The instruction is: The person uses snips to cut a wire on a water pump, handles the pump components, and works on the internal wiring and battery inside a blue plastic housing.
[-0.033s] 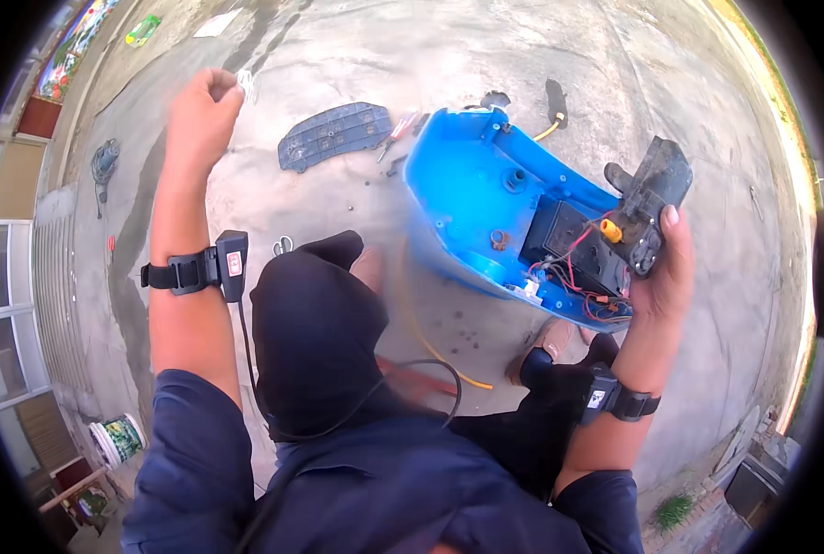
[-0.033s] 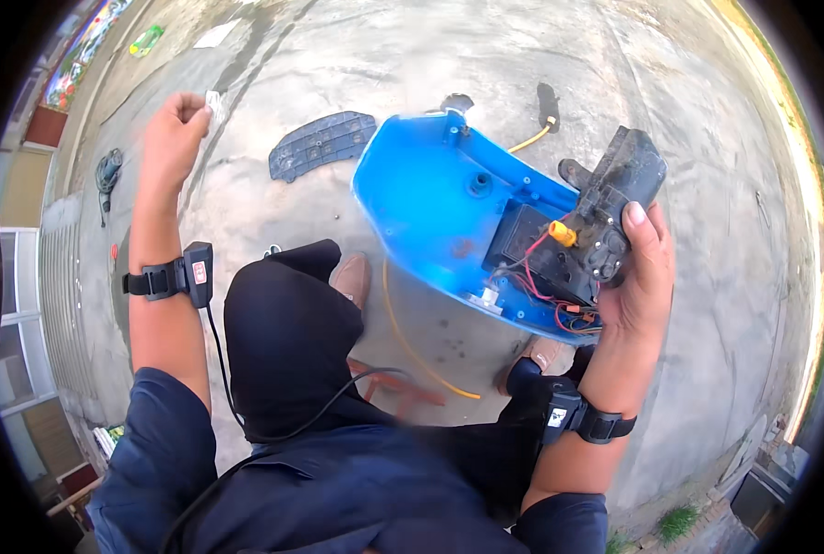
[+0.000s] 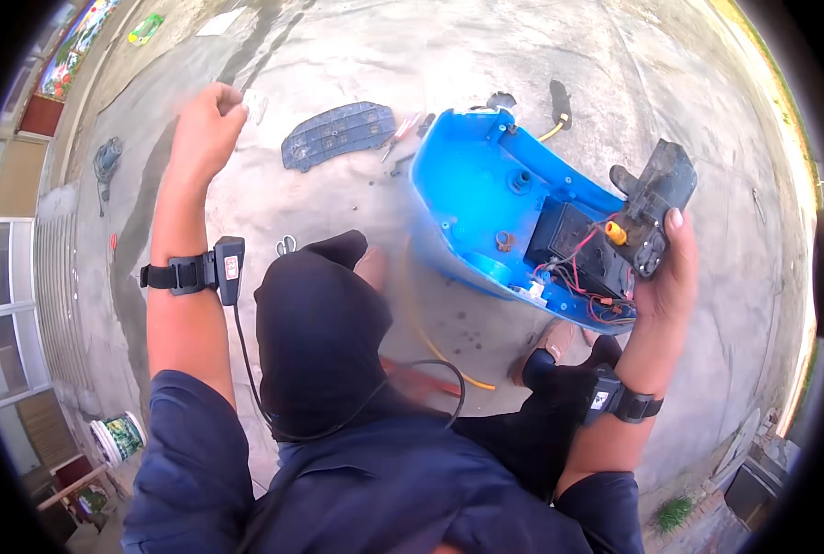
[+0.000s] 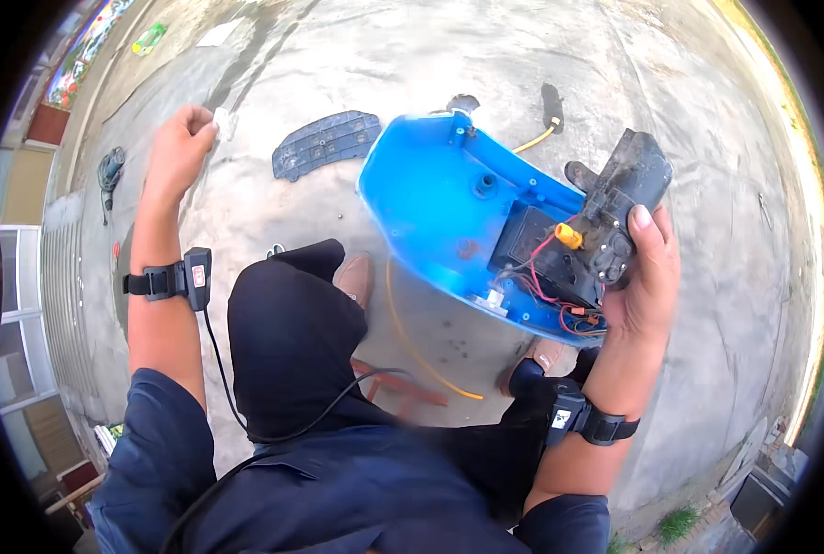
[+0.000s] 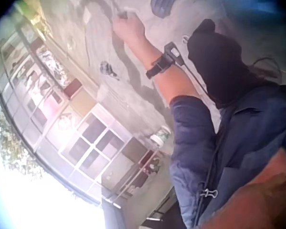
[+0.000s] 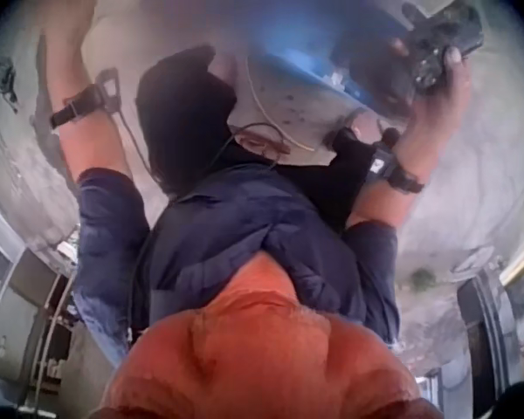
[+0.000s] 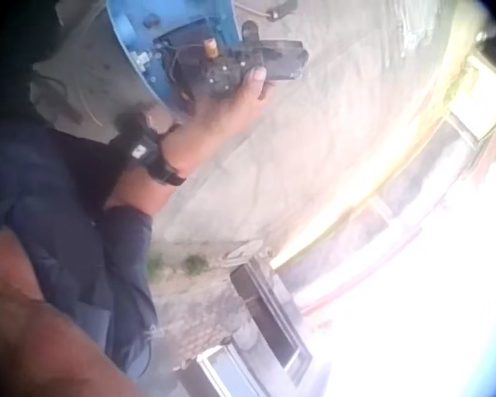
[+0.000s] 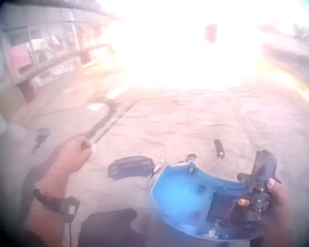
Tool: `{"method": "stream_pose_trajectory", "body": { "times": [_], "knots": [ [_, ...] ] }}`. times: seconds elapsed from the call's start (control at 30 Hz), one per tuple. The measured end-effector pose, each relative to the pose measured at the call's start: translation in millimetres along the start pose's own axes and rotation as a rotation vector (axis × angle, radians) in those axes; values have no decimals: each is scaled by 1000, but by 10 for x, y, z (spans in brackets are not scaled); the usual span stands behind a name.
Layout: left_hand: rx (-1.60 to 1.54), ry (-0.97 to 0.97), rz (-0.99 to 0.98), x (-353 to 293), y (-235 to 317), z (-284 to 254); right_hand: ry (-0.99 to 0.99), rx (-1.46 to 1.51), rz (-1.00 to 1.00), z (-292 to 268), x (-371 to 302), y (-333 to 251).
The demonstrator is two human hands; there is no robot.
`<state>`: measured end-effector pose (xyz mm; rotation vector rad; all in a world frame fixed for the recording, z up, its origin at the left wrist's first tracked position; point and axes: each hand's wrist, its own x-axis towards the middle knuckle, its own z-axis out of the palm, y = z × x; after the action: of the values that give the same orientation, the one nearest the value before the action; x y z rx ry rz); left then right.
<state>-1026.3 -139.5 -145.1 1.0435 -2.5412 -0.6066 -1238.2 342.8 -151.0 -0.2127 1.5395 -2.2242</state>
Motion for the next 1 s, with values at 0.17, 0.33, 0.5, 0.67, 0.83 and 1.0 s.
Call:
{"method": "stream_pose_trajectory", "body": {
  "times": [0.17,0.33,0.5,0.67,0.83,1.0],
  "knots": [
    [262,-180,-110,-519,-885,130,-34,-124,13,45,-10,21],
    [203,-420,-302,-953,-1312,502,-29,-428,21,118,21,-5],
    [196,-588,-318,-1231,-1480,943,-94,-609,15,437,21,-9],
    [163,-762,-268,-1337,-1480,1314,-229,-778,104,707,61,16],
    [89,-846,-291,-1251,-1417,1547,-329,-1108,175,948,125,45],
    [77,-831,-185,-1156,-1350,1761,-407,-1414,-6,1075,135,81]
  ]
}}
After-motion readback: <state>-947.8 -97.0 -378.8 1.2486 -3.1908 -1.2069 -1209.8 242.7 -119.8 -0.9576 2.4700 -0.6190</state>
